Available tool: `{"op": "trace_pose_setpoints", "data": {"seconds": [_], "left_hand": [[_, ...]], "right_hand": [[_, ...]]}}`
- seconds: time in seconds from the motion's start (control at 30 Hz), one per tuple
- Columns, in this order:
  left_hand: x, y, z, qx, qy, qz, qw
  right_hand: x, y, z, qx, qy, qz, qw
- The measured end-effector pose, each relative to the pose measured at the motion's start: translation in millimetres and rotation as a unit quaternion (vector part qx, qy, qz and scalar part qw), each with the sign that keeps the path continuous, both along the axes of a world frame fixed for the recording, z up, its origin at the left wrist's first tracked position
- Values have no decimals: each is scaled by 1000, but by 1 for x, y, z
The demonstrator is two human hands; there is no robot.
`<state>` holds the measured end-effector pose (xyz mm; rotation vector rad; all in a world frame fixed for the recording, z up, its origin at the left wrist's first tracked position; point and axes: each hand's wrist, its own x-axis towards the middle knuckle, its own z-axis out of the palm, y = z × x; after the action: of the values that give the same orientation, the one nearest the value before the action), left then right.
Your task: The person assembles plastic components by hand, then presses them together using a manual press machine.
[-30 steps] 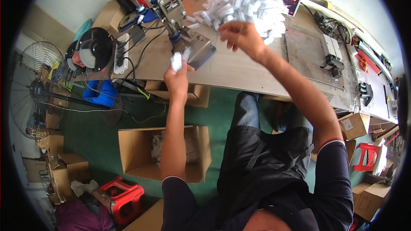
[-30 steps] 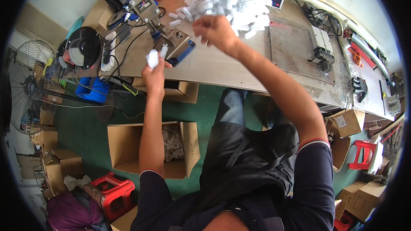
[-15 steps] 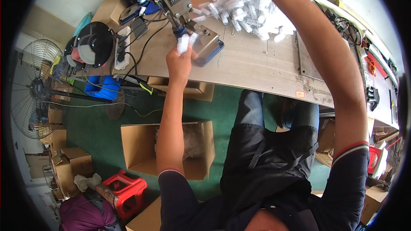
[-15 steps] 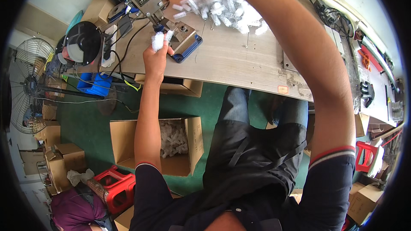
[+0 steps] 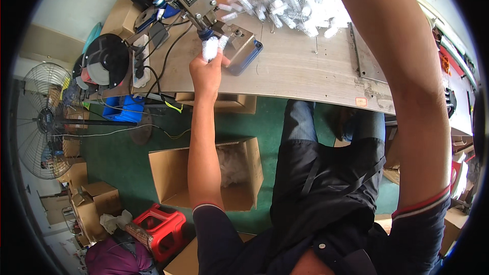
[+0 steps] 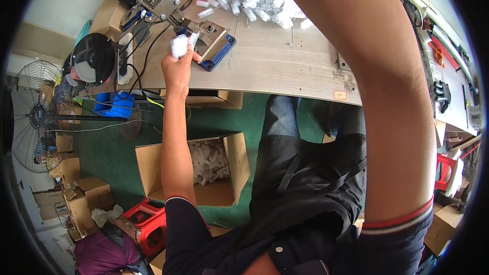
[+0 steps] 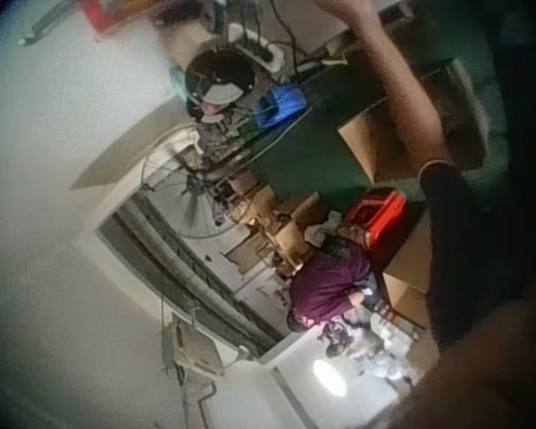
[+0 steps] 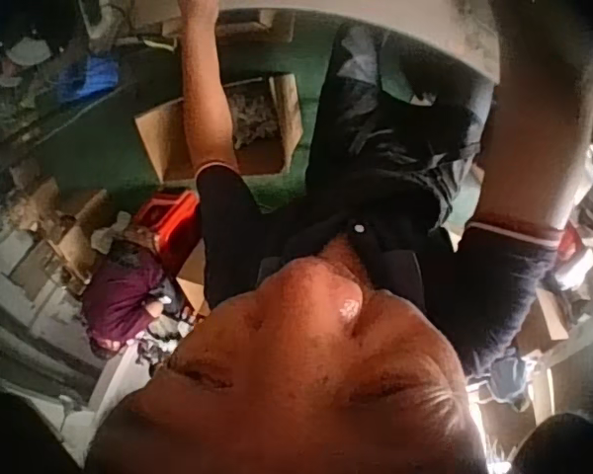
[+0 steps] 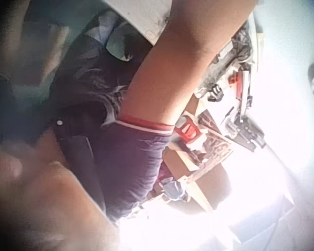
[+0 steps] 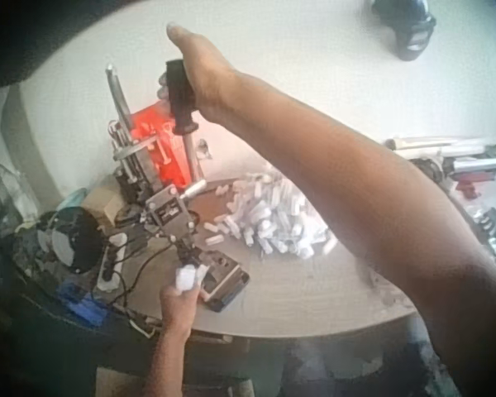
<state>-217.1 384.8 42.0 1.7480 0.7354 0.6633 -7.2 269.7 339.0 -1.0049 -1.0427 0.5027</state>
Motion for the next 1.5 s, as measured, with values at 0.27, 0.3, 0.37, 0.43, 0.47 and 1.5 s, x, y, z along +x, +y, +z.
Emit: {"op": "trace_pose_setpoints", "data": {"seconds": [0.27, 0.3, 0.37, 0.43, 0.47, 1.5], "left_hand": [[-2, 5, -9, 24, -21, -2, 999], [-1, 6, -7, 24, -21, -6, 999], [0, 6, -7, 23, -20, -12, 999], [2, 5, -6, 6, -33, -11, 999], [4, 5, -6, 6, -35, -14, 999], [6, 17, -4, 34, 34, -59, 997]], "right_hand": [[-42, -94, -91, 17, -196, -71, 978], [-50, -103, -97, -17, -206, -117, 971], [-50, -114, -110, -56, -229, -100, 967], [-57, -124, -118, -73, -348, -155, 922], [-51, -122, -128, -65, -339, -160, 925], [-56, -75, -306, -34, -228, -348, 909]]}}
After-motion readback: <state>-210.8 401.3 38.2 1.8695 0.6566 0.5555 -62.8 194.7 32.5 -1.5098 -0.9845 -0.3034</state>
